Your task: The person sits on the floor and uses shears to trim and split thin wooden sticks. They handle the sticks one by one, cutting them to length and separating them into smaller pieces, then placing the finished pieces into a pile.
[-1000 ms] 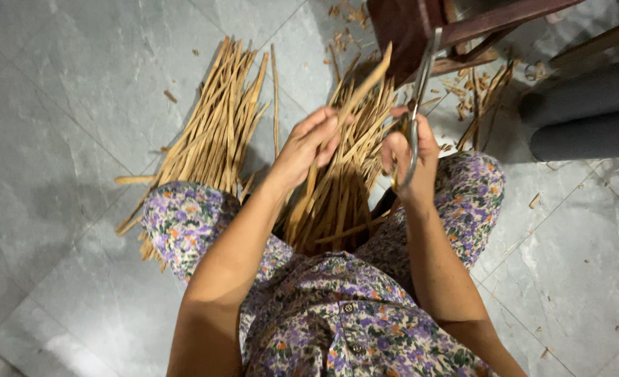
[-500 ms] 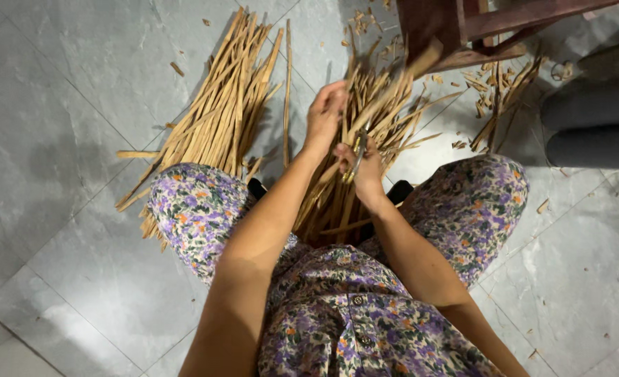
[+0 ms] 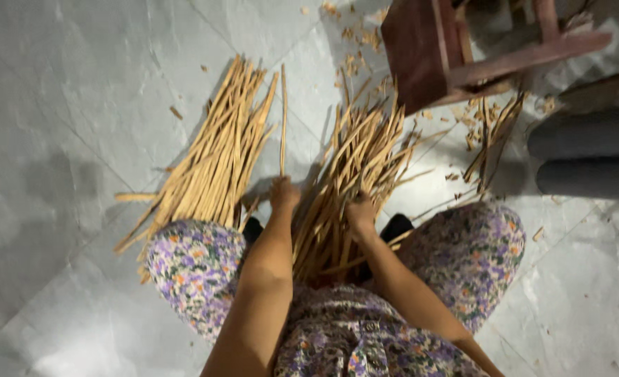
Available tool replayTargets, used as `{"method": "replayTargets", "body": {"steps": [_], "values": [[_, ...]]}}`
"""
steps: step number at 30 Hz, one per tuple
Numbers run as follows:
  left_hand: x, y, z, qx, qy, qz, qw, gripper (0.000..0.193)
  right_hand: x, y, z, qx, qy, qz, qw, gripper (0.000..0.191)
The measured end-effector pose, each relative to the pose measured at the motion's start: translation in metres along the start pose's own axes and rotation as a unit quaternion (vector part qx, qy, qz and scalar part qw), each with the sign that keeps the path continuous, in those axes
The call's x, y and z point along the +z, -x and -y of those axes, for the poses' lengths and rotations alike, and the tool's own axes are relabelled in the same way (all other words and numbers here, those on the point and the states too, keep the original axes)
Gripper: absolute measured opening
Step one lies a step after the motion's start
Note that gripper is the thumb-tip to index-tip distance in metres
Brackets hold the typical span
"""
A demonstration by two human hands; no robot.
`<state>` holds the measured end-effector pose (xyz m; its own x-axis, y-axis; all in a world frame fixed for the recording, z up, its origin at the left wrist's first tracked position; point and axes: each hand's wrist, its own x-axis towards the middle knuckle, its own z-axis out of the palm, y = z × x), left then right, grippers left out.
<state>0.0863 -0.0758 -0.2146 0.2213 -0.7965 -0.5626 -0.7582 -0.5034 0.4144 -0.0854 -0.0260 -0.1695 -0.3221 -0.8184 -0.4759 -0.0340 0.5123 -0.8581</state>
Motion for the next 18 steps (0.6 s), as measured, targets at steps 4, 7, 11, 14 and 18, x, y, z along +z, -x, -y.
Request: {"method": "replayTargets", "body": {"steps": [4,7,11,14,18], "values": [[-0.013,-0.012,-0.011,0.0,-0.055,0.016,0.998,0.046,0.014,-0.011,0.018,0.044,-0.034,0.004,0.998,0.044],[-0.019,-0.012,-0.016,-0.004,-0.059,-0.015,0.998,0.038,0.016,-0.009,0.023,0.017,-0.011,-0.005,1.0,0.05],[-0.018,-0.001,-0.036,-0.007,0.074,-0.073,0.995,0.026,0.005,-0.004,0.016,-0.132,0.009,0.002,0.991,0.052],[-0.014,0.015,-0.063,0.094,0.181,-0.15,0.967,0.017,-0.006,0.008,0.01,-0.127,-0.106,0.043,0.985,0.04],[-0.009,0.056,-0.096,0.111,0.487,-0.056,0.865,0.025,-0.024,0.03,0.014,-0.067,-0.116,0.051,0.99,0.041]]}}
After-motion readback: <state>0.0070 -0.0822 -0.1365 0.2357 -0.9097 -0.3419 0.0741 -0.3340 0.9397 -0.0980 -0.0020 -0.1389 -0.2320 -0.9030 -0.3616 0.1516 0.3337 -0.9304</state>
